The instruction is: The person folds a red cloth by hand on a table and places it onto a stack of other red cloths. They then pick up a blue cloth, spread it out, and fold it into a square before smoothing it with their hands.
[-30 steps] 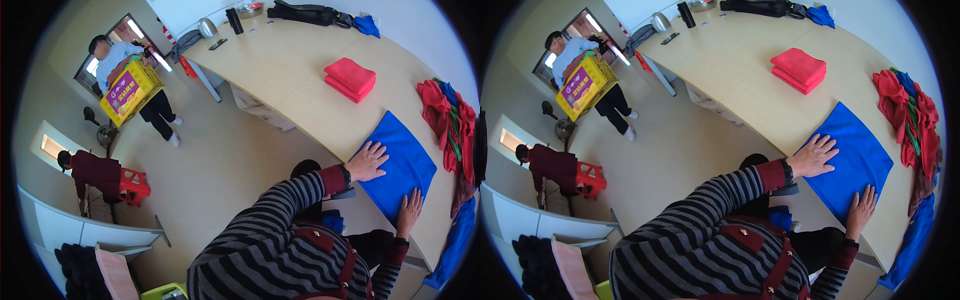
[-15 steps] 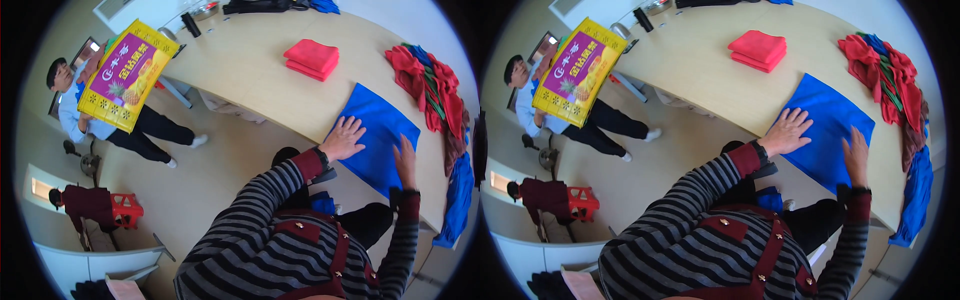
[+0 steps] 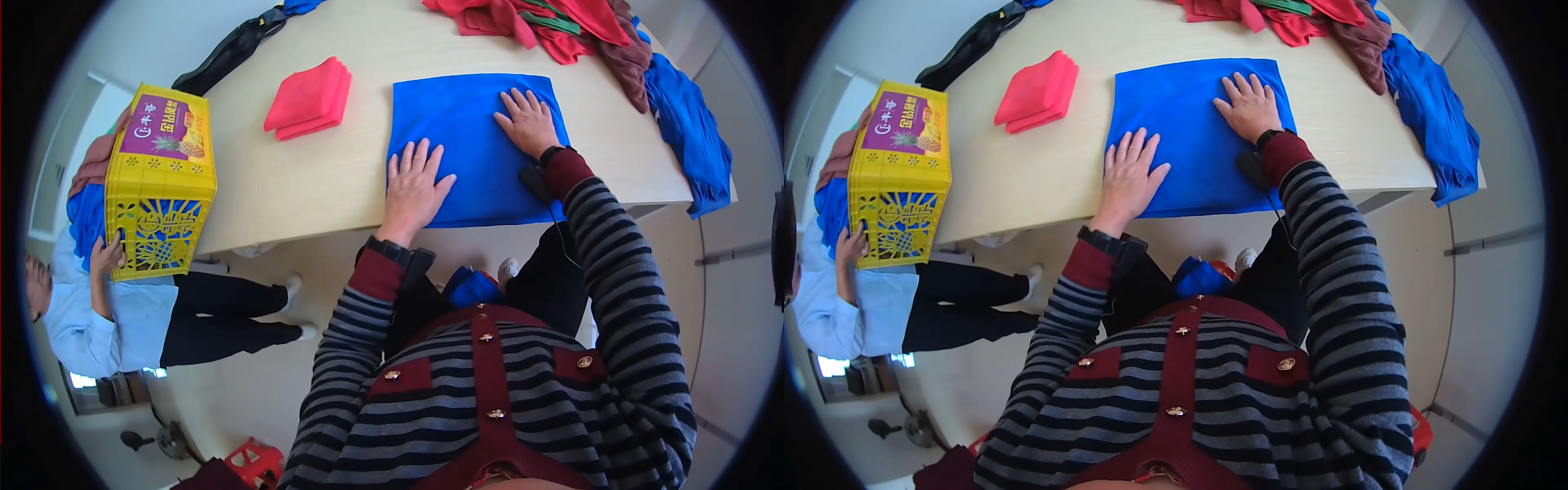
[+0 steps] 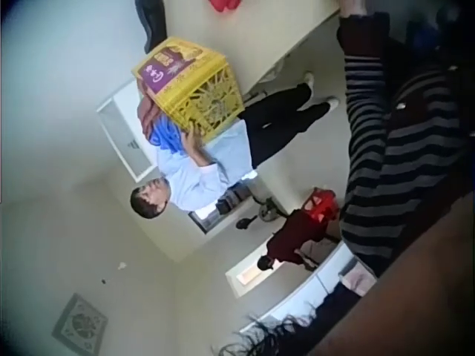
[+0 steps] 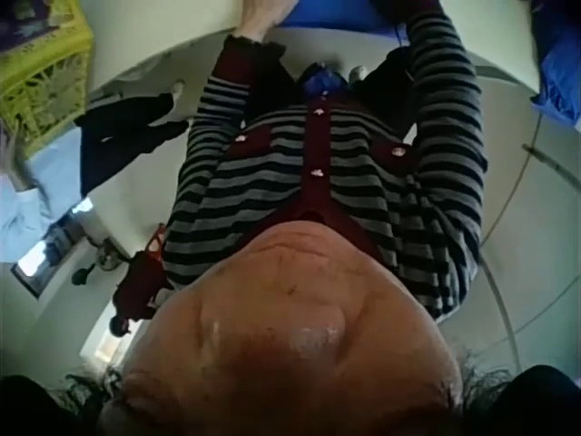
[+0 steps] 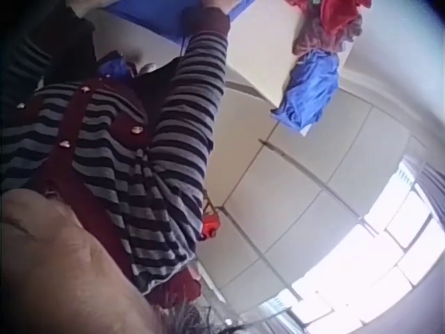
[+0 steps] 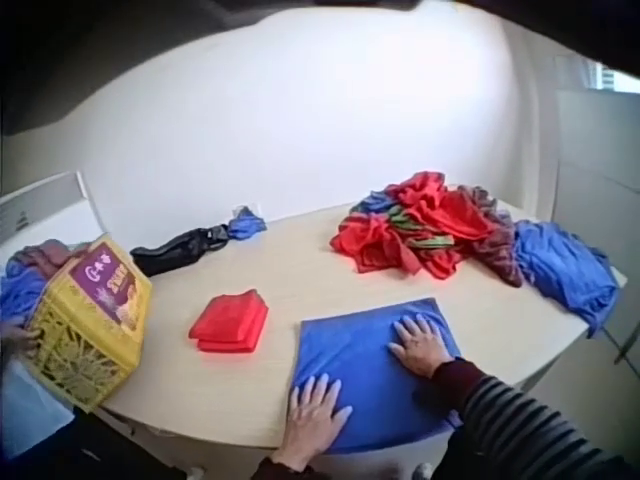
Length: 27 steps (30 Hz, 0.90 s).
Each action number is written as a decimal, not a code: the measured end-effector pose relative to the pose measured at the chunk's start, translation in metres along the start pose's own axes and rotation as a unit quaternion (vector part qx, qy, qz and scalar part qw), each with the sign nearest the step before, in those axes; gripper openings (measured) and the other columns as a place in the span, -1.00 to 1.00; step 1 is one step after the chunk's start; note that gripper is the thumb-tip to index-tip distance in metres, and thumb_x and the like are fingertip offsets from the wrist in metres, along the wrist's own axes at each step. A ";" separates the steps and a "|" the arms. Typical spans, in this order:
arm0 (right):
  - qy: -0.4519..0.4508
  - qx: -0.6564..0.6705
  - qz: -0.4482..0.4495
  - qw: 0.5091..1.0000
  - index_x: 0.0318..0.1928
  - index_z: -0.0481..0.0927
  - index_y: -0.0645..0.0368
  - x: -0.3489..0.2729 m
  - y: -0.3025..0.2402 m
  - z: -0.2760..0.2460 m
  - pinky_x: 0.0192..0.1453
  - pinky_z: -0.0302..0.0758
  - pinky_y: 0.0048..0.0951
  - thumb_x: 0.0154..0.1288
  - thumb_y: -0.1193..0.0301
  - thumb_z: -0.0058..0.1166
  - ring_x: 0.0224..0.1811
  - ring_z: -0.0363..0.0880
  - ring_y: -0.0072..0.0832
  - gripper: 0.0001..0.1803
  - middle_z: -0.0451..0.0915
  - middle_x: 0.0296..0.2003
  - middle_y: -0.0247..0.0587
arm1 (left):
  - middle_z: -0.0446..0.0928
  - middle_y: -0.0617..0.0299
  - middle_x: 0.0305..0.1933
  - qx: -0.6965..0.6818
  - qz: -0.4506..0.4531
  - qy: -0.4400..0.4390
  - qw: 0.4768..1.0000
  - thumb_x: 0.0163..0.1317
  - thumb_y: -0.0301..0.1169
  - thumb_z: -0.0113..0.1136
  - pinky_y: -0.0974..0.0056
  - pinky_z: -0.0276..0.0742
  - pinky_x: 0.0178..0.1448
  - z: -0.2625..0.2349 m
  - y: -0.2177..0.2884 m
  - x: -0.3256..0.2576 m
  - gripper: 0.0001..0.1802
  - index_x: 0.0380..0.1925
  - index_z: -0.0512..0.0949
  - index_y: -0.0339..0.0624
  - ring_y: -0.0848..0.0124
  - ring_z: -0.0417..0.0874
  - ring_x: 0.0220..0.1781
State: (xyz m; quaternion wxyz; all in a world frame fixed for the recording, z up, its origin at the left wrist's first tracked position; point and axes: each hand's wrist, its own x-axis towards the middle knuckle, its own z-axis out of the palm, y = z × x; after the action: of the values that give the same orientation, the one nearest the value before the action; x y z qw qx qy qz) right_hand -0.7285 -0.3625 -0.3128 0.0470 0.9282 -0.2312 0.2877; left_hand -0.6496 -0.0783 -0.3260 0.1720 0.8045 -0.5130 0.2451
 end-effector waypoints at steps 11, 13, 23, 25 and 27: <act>-0.156 -0.102 0.083 0.979 0.55 0.18 0.03 -0.136 -0.008 -0.171 0.57 0.04 0.17 0.52 -0.11 -0.17 0.61 0.04 -0.05 -0.24 0.12 0.57 -0.11 | 0.29 -0.07 0.48 -0.039 -0.002 0.017 0.999 0.35 0.02 0.15 -0.26 -0.07 0.60 -0.146 0.073 -0.143 -0.28 0.41 0.37 -0.12 -0.09 0.13 0.58; -0.153 -0.121 0.058 0.979 0.55 0.18 0.01 -0.060 -0.034 -0.192 0.57 0.02 0.20 0.52 -0.10 -0.16 0.63 0.00 -0.05 -0.24 0.10 0.58 -0.13 | 0.30 -0.07 0.47 -0.025 -0.019 0.029 0.999 0.35 0.01 0.14 -0.26 -0.06 0.60 -0.177 0.048 -0.088 -0.28 0.41 0.35 -0.12 -0.10 0.14 0.58; -0.168 0.056 -0.038 0.983 0.55 0.19 -0.03 0.058 -0.154 -0.121 0.58 0.02 0.20 0.54 -0.04 -0.14 0.63 0.00 -0.05 -0.29 0.15 0.56 -0.13 | 0.16 -0.04 0.59 -0.122 -0.111 -0.091 0.982 0.50 0.00 -0.06 -0.15 -0.11 0.64 -0.144 -0.054 0.083 -0.32 0.46 0.26 -0.19 0.02 0.09 0.64; -0.165 0.046 -0.063 0.983 0.55 0.19 -0.04 0.056 -0.165 -0.111 0.58 0.02 0.20 0.53 -0.05 -0.14 0.63 0.00 -0.05 -0.29 0.15 0.56 -0.14 | 0.16 -0.04 0.59 -0.103 -0.111 -0.100 0.983 0.51 0.02 -0.10 -0.15 -0.11 0.64 -0.133 -0.057 0.091 -0.31 0.46 0.26 -0.19 0.03 0.08 0.64; -0.169 0.039 -0.070 0.982 0.55 0.19 -0.04 0.058 -0.160 -0.110 0.58 0.01 0.20 0.53 -0.06 -0.13 0.63 0.00 -0.05 -0.29 0.15 0.56 -0.14 | 0.14 -0.03 0.60 -0.065 -0.113 -0.124 0.984 0.53 0.05 -0.16 -0.13 -0.12 0.65 -0.124 -0.056 0.096 -0.30 0.47 0.26 -0.20 0.05 0.08 0.65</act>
State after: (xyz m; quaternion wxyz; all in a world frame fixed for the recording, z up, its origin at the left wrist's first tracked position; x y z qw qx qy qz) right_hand -0.6695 -0.2195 -0.1818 -0.0091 0.9785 -0.1583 0.1318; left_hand -0.5918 -0.0611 -0.1711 0.1860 0.8686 -0.4506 0.0888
